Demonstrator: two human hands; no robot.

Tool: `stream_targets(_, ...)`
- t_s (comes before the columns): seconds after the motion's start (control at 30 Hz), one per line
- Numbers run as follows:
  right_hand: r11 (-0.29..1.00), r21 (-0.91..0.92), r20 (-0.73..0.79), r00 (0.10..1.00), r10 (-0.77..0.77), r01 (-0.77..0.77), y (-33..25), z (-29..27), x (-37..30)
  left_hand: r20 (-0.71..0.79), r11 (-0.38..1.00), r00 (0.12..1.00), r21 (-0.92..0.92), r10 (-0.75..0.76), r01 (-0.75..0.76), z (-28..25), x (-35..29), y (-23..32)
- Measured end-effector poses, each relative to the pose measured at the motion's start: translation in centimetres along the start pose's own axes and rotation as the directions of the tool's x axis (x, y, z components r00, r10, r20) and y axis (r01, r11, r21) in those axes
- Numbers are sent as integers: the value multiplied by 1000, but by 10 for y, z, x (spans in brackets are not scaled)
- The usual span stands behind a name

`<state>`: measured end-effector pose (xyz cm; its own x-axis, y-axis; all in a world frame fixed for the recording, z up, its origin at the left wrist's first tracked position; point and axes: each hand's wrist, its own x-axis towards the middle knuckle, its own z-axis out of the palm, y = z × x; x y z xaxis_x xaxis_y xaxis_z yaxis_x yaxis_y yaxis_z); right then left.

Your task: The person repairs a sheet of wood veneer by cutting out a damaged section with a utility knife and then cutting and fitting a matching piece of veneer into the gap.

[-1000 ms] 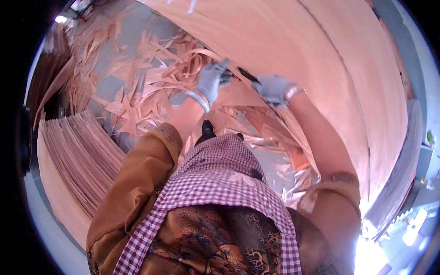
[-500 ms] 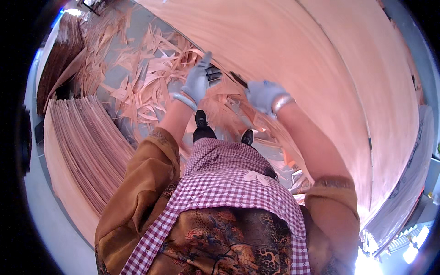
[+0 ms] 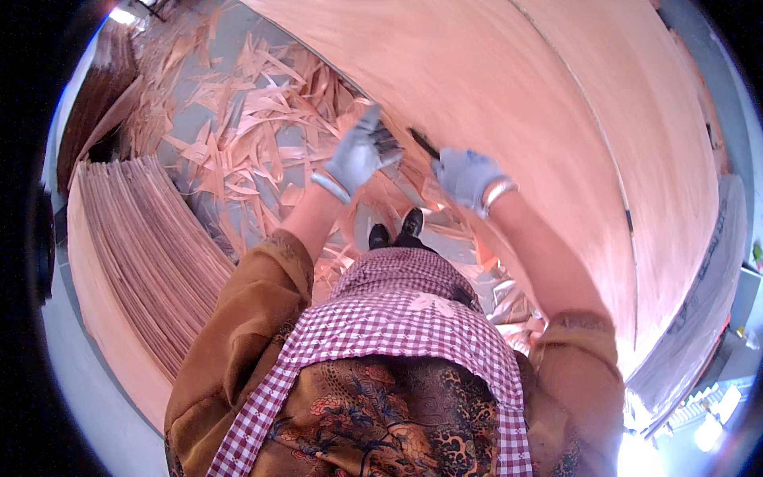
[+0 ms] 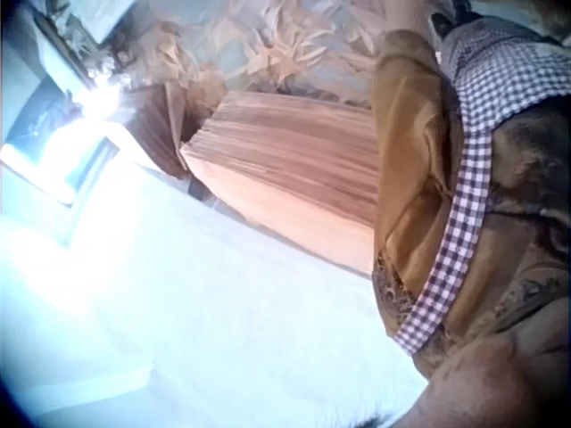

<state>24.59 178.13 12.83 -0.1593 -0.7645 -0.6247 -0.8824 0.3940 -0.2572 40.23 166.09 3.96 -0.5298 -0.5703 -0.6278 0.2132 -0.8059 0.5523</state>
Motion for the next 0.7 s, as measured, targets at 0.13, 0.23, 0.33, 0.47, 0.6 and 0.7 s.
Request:
stream_targets(0.13, 975, 184, 301, 951, 65, -125, -10, -47, 5, 140, 962, 987, 268, -83, 43, 19, -37, -30)
stream_targets(0.23, 928, 366, 199, 980, -4, -70, 1, -44, -11, 251, 967, 959, 243, -133, 70, 17, -53, -46)
stream_targets(0.33, 704, 710, 2, 1000, -29, 19, 29, -18, -49, 367, 971, 909, 205, -195, 126, 12, -53, -71)
stream_targets(0.47, 652, 743, -280, 955, 98, 151, 86, 32, -101, 295, 935, 919, 314, -262, 166, 39, -69, -76)
stream_targets(0.6, 931, 315, -508, 861, 1, 185, 81, 51, -136, 243, 957, 951, 263, -193, 127, 53, -82, -77)
stream_targets(0.7, 976, 80, -615, 781, -110, 201, 71, 60, -145, 292, 988, 955, 125, 46, -86, 56, -75, -91)
